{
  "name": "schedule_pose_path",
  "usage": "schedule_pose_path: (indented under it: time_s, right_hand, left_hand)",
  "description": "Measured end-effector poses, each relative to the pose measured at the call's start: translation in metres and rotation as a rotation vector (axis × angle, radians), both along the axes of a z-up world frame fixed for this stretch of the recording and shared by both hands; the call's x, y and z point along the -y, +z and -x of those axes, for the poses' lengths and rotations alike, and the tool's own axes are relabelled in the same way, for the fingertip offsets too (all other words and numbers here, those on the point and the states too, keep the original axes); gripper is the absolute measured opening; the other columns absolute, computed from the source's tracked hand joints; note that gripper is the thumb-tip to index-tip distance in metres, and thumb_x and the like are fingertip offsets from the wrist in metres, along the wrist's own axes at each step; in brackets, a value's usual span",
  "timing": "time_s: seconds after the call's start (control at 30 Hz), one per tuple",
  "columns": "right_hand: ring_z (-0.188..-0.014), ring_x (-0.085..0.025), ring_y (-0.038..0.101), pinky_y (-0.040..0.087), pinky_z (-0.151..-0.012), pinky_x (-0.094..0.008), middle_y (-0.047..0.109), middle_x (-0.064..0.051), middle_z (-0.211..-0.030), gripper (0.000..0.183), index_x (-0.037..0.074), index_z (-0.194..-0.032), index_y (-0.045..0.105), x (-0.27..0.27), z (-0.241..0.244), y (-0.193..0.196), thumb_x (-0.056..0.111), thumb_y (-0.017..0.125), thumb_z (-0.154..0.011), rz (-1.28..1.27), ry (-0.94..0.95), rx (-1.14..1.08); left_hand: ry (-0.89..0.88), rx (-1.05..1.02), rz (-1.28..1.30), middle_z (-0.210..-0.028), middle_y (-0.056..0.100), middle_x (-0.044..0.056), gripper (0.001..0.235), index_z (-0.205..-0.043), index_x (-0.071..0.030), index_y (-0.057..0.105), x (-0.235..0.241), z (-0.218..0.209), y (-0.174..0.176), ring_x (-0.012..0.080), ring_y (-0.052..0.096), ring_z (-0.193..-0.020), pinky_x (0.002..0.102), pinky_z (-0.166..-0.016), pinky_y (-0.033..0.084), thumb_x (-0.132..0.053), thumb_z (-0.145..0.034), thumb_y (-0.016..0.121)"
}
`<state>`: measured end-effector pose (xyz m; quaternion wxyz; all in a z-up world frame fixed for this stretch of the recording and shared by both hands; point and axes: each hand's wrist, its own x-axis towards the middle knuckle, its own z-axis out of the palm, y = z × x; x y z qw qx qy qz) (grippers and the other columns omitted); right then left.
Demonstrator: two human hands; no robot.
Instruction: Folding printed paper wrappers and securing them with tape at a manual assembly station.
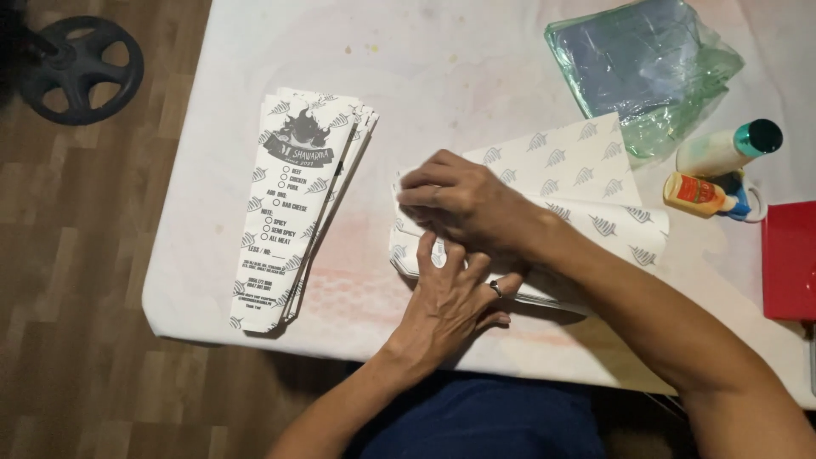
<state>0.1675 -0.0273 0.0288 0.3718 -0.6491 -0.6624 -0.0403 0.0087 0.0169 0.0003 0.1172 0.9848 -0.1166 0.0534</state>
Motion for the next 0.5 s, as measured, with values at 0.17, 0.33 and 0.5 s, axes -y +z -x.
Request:
schedule_pose_path:
  time_s: [0.17,0.33,0.5]
  right_hand:
    - [-0.092,-0.032,0.067,0.059,-0.079,-0.041,0.072,-0.013,-0.108,0.018,0.006,-0.108,0.075,0.025,-0.003,0.012,0.002,0.074,-0.090,0.053,-0.031,0.040]
    - [-0.100,-0.036,0.068,0.057,-0.084,-0.043,0.072,-0.016,-0.115,0.020,0.006,-0.107,0.076,0.166,-0.032,0.024,0.003,0.075,-0.087,0.217,-0.213,0.034]
    - [-0.110,-0.029,0.068,0.059,-0.093,-0.038,0.073,-0.014,-0.124,0.039,0.005,-0.116,0.075,0.228,-0.040,0.015,0.004,0.084,-0.078,0.335,-0.424,0.105]
  left_hand:
    - [0.012,0.016,-0.017,-0.115,0.057,0.012,0.051,-0.132,-0.038,0.053,-0.001,0.002,-0.003,0.0379,0.047,-0.120,0.074,-0.111,0.023,-0.065,-0.089,0.048]
    - [0.003,0.067,-0.101,-0.127,0.052,0.024,0.076,-0.158,-0.039,0.029,-0.003,0.002,-0.003,0.0484,0.047,-0.131,0.076,-0.111,0.025,-0.068,-0.090,0.045]
    - [0.034,0.234,-0.289,-0.139,0.040,0.025,0.107,-0.158,-0.038,0.026,-0.002,0.001,-0.012,0.0484,0.042,-0.130,0.068,-0.106,0.038,-0.091,-0.074,0.067]
